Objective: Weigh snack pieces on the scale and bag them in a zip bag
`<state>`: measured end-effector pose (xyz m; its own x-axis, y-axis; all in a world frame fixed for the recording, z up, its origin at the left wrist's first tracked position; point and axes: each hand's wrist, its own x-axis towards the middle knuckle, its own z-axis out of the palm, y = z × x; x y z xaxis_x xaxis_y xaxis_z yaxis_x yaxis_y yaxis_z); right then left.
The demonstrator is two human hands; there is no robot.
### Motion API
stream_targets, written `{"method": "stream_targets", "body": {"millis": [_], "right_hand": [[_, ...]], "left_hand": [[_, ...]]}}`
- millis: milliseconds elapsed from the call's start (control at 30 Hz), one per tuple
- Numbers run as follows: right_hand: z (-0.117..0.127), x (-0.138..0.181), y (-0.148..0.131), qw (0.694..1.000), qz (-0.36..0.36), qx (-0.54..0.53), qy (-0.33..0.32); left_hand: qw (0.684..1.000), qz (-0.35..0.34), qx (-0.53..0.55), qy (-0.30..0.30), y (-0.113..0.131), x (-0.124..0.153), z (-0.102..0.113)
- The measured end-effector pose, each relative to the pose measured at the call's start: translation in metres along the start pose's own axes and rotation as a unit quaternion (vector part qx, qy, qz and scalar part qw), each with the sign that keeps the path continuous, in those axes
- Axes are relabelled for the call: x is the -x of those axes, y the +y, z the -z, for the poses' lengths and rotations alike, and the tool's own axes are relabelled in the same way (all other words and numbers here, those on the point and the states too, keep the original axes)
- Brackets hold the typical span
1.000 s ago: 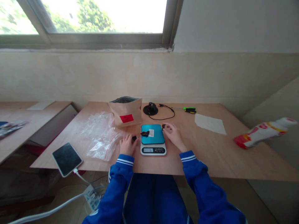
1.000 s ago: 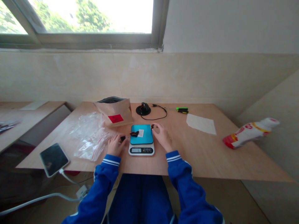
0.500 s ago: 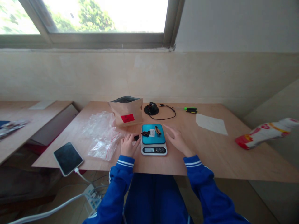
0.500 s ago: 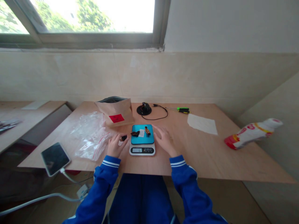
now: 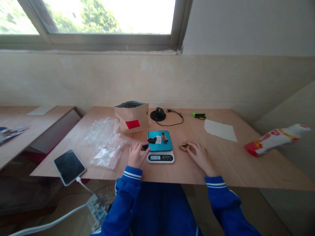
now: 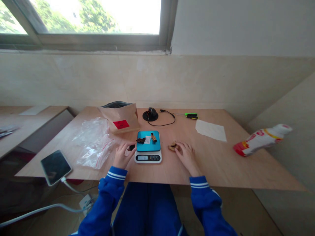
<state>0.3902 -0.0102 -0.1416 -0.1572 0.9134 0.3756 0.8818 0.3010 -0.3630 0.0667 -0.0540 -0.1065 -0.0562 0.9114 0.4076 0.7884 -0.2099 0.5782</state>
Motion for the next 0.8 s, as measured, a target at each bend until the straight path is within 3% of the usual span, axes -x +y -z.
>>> {"method": "stream_targets", "body": {"millis": [300, 467, 600, 800], "right_hand": [[0.001, 0.004, -0.006, 1.000, -0.026, -0.008, 0.000], [-0.001, 0.002, -0.011, 0.999, -0.045, -0.019, -0.003], [0.000, -0.001, -0.012, 0.998, -0.063, -0.009, -0.004], [0.000, 0.001, -0.011, 0.998, -0.054, 0.003, 0.013]], "left_hand": [[1.000, 0.007, -0.004, -0.007, -0.001, 0.001, 0.002], [0.999, -0.043, -0.002, -0.034, 0.021, -0.012, -0.009], [0.991, -0.098, -0.010, -0.088, 0.036, -0.027, -0.024], [0.982, -0.136, -0.044, -0.121, 0.035, -0.034, -0.039]]}}
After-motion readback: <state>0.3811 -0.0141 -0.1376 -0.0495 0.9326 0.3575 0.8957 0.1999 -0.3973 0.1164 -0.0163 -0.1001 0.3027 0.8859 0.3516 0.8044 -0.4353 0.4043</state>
